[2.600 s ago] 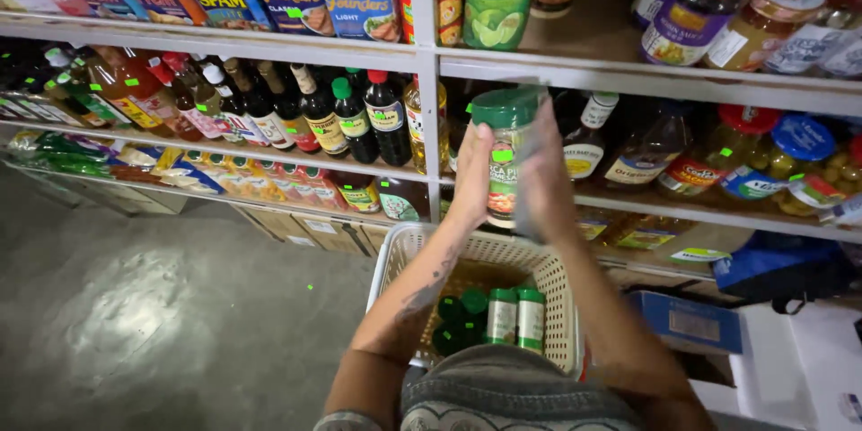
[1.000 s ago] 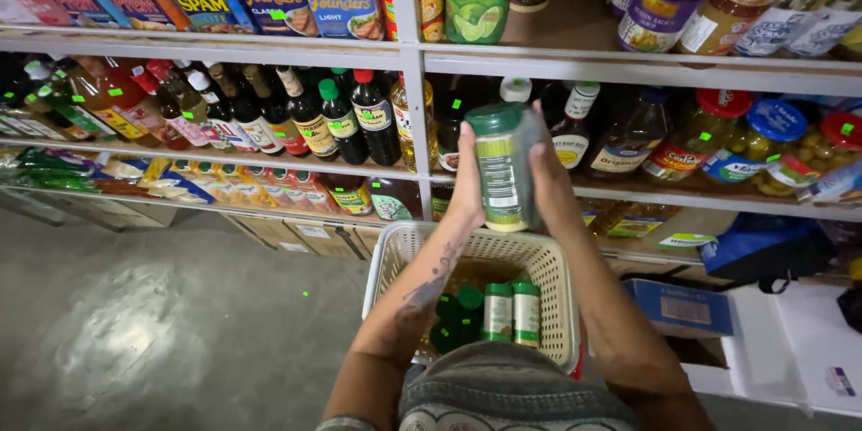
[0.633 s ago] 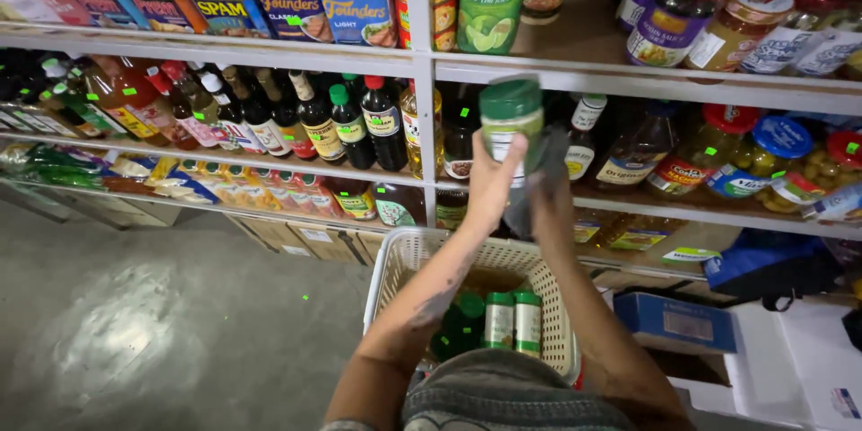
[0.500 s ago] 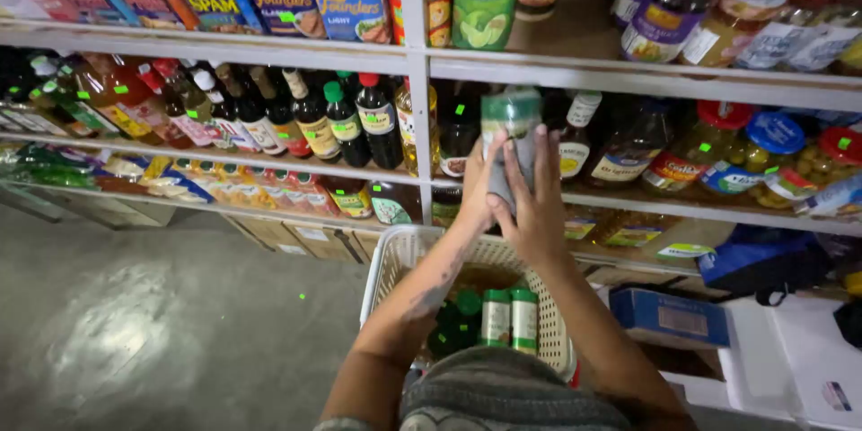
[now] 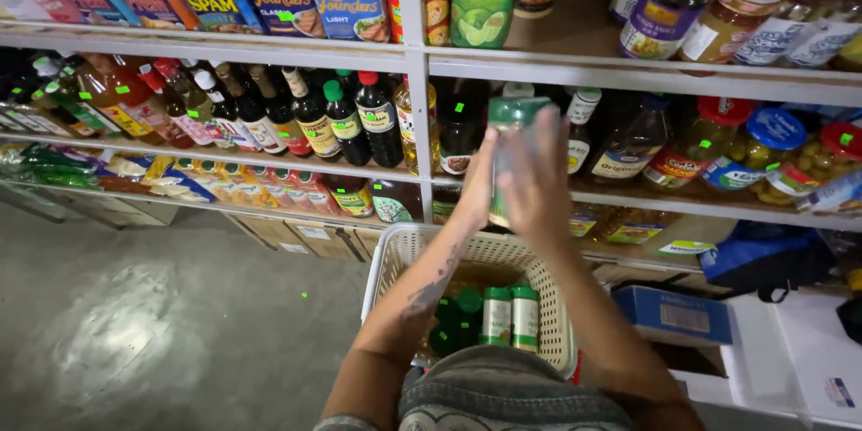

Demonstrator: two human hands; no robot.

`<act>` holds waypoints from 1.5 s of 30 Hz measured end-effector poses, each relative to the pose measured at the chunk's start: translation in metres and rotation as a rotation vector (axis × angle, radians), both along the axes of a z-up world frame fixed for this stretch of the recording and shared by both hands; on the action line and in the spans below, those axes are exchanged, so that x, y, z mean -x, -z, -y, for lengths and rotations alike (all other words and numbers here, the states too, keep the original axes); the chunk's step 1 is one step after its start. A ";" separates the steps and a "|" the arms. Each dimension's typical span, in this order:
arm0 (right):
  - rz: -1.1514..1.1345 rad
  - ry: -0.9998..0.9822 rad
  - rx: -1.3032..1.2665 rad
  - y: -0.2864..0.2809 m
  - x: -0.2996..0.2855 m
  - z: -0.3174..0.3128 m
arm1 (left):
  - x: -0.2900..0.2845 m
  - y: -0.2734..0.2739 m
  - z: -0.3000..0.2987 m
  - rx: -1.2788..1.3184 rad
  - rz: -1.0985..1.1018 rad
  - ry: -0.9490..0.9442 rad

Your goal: Wiping down Parmesan cheese bottles with a cloth and stocking them onto a grocery store shelf.

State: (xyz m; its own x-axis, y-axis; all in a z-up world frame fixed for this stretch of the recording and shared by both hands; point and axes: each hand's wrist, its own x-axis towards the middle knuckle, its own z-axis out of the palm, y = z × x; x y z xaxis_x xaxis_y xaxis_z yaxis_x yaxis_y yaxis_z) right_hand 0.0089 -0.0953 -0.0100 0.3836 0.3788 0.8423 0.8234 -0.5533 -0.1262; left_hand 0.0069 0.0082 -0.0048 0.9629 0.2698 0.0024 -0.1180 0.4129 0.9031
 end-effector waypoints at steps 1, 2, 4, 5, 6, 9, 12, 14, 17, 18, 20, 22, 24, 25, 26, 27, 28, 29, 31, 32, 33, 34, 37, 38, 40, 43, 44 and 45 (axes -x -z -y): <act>-0.288 -0.119 -0.155 -0.010 -0.007 0.003 | 0.008 -0.015 0.003 0.034 0.014 0.018; -0.580 -0.238 -0.304 -0.019 -0.013 0.007 | 0.016 -0.029 0.008 0.073 0.024 0.036; -0.981 -0.284 -0.658 -0.004 -0.002 0.015 | 0.001 -0.016 -0.005 0.124 0.036 0.020; -1.376 -0.325 -1.020 0.003 0.002 0.018 | -0.008 -0.010 -0.013 0.172 0.050 0.001; -1.370 -0.332 -1.016 -0.008 0.019 0.014 | -0.016 0.000 -0.015 0.172 0.058 -0.002; -1.505 -0.579 -1.243 0.023 0.007 0.014 | -0.023 0.006 -0.018 0.286 0.035 -0.083; -1.328 -0.494 -1.234 0.121 -0.047 0.045 | 0.010 -0.034 -0.006 -0.678 0.479 -0.309; -1.079 -0.407 -0.982 0.086 -0.042 0.056 | 0.035 -0.054 0.014 -0.664 0.473 -0.278; -0.715 -0.153 -0.611 0.005 -0.022 0.056 | 0.025 -0.072 0.009 -0.701 0.458 -0.207; -0.701 -0.158 -0.614 -0.013 -0.037 0.063 | 0.010 -0.077 0.003 -0.704 0.473 -0.211; -0.570 0.021 -0.388 -0.047 -0.064 0.080 | -0.017 -0.086 -0.007 -0.809 0.660 -0.178; -0.471 -0.186 -0.345 -0.099 -0.071 0.073 | -0.031 -0.112 -0.012 -0.840 0.671 -0.188; -0.359 -0.389 -0.299 -0.130 -0.087 0.059 | -0.041 -0.135 -0.016 -0.875 0.687 -0.199; -0.257 -0.346 -0.306 -0.136 -0.101 0.049 | -0.045 -0.145 -0.017 -0.895 0.656 -0.205; -0.156 -0.304 -0.313 -0.142 -0.116 0.039 | -0.049 -0.154 -0.019 -0.914 0.623 -0.211; -0.143 -0.305 -0.316 -0.134 -0.128 0.041 | -0.059 -0.147 -0.019 -0.918 0.635 -0.214; -0.345 -0.150 -0.308 -0.128 -0.143 0.041 | -0.072 -0.142 -0.021 -0.959 0.548 -0.242; -0.544 0.007 -0.299 -0.123 -0.158 0.040 | -0.085 -0.138 -0.023 -0.996 0.459 -0.270; -0.625 0.034 -0.310 -0.118 -0.166 0.036 | -0.098 -0.129 -0.021 -1.032 0.445 -0.294; -0.723 0.070 -0.318 -0.113 -0.169 0.035 | -0.104 -0.122 -0.020 -1.065 0.415 -0.304; -0.715 0.066 -0.320 -0.128 -0.163 0.031 | -0.116 -0.114 -0.023 -1.066 0.423 -0.310; -0.781 0.118 -0.249 -0.140 -0.155 0.027 | -0.126 -0.102 -0.024 -1.093 0.542 -0.425; -0.848 0.180 -0.177 -0.143 -0.155 0.026 | -0.139 -0.089 -0.025 -1.145 0.683 -0.575; -0.847 0.188 -0.169 -0.140 -0.158 0.028 | -0.140 -0.089 -0.024 -1.170 0.703 -0.615; -0.833 0.229 -0.117 -0.120 -0.181 0.033 | -0.141 -0.082 -0.024 -1.247 0.717 -0.674; -0.801 0.238 -0.073 -0.122 -0.175 0.033 | -0.141 -0.074 -0.022 -1.290 0.764 -0.785; -0.788 0.209 -0.077 -0.128 -0.166 0.033 | -0.140 -0.070 -0.021 -1.253 0.794 -0.834; -0.791 0.210 -0.073 -0.133 -0.161 0.031 | -0.132 -0.074 -0.018 -1.253 0.788 -0.833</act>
